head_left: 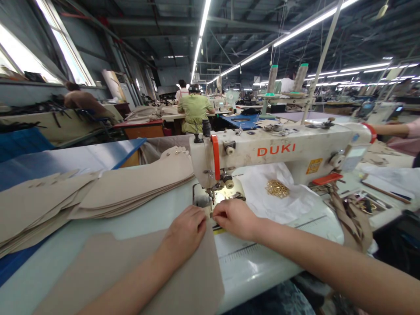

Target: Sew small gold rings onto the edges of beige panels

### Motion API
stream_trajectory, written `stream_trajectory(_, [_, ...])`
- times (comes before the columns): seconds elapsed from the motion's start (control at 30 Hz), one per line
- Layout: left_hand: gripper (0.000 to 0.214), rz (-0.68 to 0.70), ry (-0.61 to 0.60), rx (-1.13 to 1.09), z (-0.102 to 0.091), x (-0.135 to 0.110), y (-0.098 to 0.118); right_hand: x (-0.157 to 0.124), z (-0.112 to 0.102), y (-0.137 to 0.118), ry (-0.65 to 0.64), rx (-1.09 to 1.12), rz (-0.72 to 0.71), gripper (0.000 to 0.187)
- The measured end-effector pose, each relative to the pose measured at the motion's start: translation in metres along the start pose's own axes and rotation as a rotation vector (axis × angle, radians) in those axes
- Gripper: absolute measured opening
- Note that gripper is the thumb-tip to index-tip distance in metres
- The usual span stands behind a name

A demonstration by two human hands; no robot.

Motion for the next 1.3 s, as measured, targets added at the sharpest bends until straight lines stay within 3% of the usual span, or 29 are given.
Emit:
stream_trajectory(0.17, [0.019, 0.006, 0.01, -0.006, 0.001, -0.001, -0.001, -0.045, 0.004, -0.014, -0.044, -0.478, -0.604, 0.019])
stream_trajectory(0.27, [0.019, 0.008, 0.001, -0.011, 0.002, 0.0, -0.003, -0.054, 0.006, -0.017, -0.036, -0.655, -0.749, 0.019])
stream_trajectory(0.5, [0.019, -0.022, -0.087, -0.043, 0.001, 0.002, -0.006, -0.034, 0.01, -0.026, 0.051, -0.621, -0.751, 0.025])
stream_trajectory(0.67, [0.02, -0.032, -0.139, -0.048, 0.003, 0.005, -0.007, -0.03, 0.019, -0.027, 0.086, -0.577, -0.8, 0.016])
stream_trajectory(0.9, [0.023, 0.031, 0.011, -0.026, 0.003, 0.0, -0.004, -0.031, 0.021, -0.022, 0.09, -0.473, -0.797, 0.021])
stream_trajectory(1.3, [0.024, 0.063, 0.055, -0.035, 0.001, 0.001, -0.003, -0.03, 0.023, -0.018, 0.072, -0.44, -0.76, 0.018])
Point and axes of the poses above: each hand's wrist, its own x-axis towards the middle knuckle, its own z-axis out of the palm, y = z × x, the point moved 5 cm from there along x, towards the middle knuckle, and after that the axes turned 2 degrees about -y, right-handed, at the moved point
